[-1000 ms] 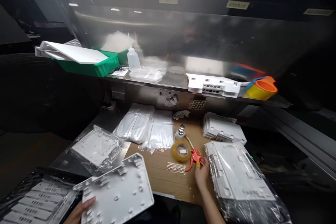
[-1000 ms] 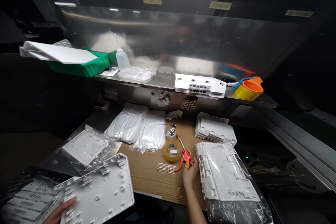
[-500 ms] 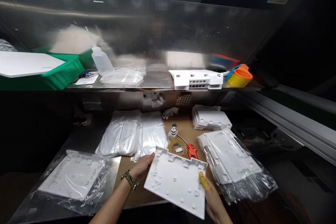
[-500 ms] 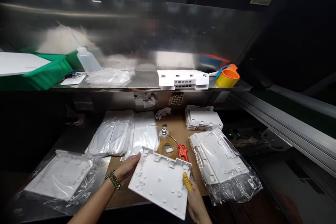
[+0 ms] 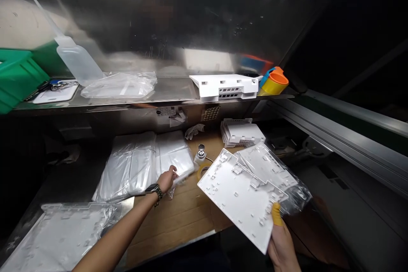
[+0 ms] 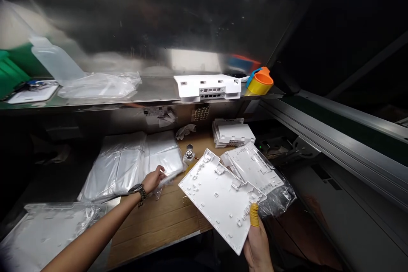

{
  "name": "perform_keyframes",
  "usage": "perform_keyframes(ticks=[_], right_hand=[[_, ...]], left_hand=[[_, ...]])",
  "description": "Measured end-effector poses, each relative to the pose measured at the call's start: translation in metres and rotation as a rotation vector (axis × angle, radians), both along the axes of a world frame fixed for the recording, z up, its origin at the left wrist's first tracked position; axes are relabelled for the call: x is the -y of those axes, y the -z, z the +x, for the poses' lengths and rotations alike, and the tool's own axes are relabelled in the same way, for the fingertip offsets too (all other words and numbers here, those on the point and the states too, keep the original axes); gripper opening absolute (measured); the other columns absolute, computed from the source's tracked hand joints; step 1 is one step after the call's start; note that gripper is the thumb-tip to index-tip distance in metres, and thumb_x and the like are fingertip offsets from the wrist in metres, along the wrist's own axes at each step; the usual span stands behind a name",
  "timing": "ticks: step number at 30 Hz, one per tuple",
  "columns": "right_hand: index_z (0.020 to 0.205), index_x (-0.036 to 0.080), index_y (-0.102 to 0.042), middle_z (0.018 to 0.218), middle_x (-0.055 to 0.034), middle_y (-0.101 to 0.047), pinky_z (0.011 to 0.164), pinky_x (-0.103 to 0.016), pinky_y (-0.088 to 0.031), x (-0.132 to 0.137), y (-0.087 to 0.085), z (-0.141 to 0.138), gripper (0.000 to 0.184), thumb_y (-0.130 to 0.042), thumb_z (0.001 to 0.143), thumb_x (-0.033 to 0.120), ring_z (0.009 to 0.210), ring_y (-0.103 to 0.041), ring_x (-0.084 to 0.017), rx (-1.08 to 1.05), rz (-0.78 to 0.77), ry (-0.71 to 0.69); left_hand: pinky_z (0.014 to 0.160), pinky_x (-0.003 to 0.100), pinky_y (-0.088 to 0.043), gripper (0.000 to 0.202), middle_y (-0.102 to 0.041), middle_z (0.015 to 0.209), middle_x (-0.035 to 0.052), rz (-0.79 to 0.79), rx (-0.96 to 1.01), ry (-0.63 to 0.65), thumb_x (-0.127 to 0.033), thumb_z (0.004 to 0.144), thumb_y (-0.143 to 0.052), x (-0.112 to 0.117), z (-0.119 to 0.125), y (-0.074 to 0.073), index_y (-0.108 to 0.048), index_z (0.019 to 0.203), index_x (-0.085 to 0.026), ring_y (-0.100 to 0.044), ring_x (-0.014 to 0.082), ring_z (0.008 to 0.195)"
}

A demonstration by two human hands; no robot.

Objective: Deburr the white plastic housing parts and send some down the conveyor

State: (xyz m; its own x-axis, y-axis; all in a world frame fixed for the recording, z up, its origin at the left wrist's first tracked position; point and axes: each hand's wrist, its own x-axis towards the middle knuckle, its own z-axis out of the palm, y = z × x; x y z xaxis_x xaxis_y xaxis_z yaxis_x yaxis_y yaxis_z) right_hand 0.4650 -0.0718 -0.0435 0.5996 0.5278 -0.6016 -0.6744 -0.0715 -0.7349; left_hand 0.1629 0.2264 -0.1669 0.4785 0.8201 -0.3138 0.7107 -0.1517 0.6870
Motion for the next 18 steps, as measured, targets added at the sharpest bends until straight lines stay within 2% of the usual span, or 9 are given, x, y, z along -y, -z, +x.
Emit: perform_keyframes(ticks=[4,7,11,14,18], right_hand=[[0.155,0.019,-0.043,0.129,-0.0109,-0.073,0.103,-0.044,-0.058,-0.005,-0.009,-0.005,0.089,-0.068,0.085,0.068,0.117,-0.070,-0.032,0.004,0.025,0.023],[0.152,0.018,-0.047,0.128,-0.0112,-0.073,0.104,-0.045,-0.058,-0.012,-0.019,-0.011,0.086,-0.067,0.086,0.068,0.119,-0.070,-0.032,-0.002,0.023,0.040],[0.151,0.018,-0.049,0.129,-0.0116,-0.073,0.104,-0.046,-0.057,-0.020,-0.029,-0.018,0.084,-0.065,0.086,0.069,0.120,-0.069,-0.033,0.025,-0.008,0.042],[0.153,0.020,-0.047,0.133,-0.0113,-0.071,0.104,-0.047,-0.057,-0.022,-0.028,-0.020,0.086,-0.064,0.086,0.071,0.120,-0.069,-0.033,0.065,0.006,0.003],[0.156,0.024,-0.043,0.133,-0.0098,-0.071,0.102,-0.047,-0.057,-0.024,-0.013,-0.017,0.088,-0.066,0.085,0.070,0.117,-0.070,-0.033,0.119,0.038,-0.031]], left_hand=[[0.082,0.041,-0.059,0.027,-0.070,0.102,0.0048,-0.079,0.025,-0.031,-0.034,0.095,-0.067,-0.024,-0.009,0.002,-0.064,0.114,-0.015,-0.069,0.0191,0.086],[0.074,0.036,-0.059,0.025,-0.069,0.096,0.0033,-0.158,0.084,-0.062,-0.035,0.095,-0.067,-0.034,-0.012,0.006,-0.065,0.110,-0.015,-0.067,0.0162,0.078],[0.076,0.037,-0.060,0.024,-0.070,0.099,0.0041,-0.220,0.219,-0.096,-0.034,0.096,-0.066,-0.039,-0.014,0.006,-0.065,0.110,-0.015,-0.068,0.0173,0.083],[0.082,0.040,-0.059,0.025,-0.070,0.105,0.0057,-0.234,0.321,-0.111,-0.032,0.095,-0.066,-0.039,-0.013,0.002,-0.064,0.113,-0.015,-0.069,0.0200,0.092],[0.073,0.035,-0.060,0.025,-0.069,0.098,0.0036,-0.311,0.419,-0.106,-0.033,0.095,-0.067,-0.035,-0.007,-0.001,-0.064,0.112,-0.015,-0.067,0.0162,0.079]])
